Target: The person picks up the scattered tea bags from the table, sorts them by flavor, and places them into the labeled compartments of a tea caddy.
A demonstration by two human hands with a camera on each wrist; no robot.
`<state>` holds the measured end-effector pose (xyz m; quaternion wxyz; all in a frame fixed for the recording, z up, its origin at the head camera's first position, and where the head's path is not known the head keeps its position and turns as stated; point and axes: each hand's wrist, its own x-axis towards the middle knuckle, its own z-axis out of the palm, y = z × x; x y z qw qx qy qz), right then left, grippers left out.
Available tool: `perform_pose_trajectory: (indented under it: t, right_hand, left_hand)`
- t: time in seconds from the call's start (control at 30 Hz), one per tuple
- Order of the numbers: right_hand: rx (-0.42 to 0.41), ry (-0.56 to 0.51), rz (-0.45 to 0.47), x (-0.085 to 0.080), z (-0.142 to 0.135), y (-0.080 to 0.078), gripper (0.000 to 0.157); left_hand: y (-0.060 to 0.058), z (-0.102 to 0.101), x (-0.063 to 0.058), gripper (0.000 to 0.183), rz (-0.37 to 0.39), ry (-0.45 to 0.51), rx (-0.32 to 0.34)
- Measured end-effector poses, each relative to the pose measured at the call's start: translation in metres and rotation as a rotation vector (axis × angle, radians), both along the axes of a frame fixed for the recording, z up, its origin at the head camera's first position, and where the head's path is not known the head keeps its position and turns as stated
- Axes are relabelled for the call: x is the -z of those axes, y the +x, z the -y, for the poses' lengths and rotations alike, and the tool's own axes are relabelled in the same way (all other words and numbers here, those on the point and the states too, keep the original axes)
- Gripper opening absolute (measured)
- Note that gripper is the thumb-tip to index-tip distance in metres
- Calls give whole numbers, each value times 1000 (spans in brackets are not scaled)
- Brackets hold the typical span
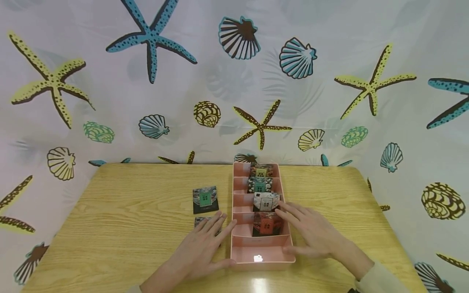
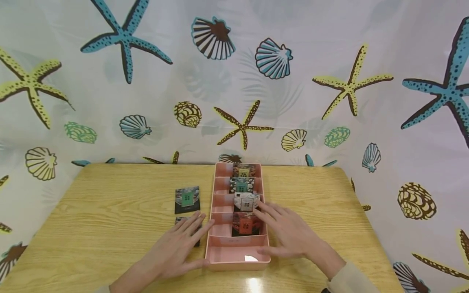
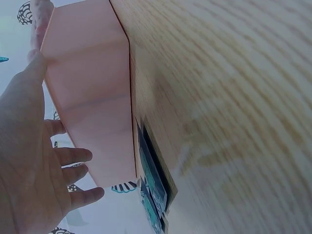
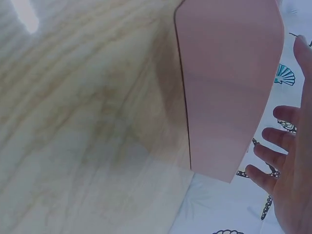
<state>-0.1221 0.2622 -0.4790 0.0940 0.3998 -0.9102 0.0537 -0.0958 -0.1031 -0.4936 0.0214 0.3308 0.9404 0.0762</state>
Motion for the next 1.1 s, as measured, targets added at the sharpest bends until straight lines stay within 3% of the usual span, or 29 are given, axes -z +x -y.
perform_pose_trajectory:
  t: [0.23,0.73,1.1]
  right_hand:
    - [27,6,41,9,-7,10,96]
    - [-10,2,-26,23,-15,19,101]
    - [10,15,-19,25,-15,21,100]
  left_hand:
    - [0,-1,0,95,-11,6,2]
    - [-1,1,-1,98,-1,6,0]
    - [-14,21,3,101,54,35,-19]
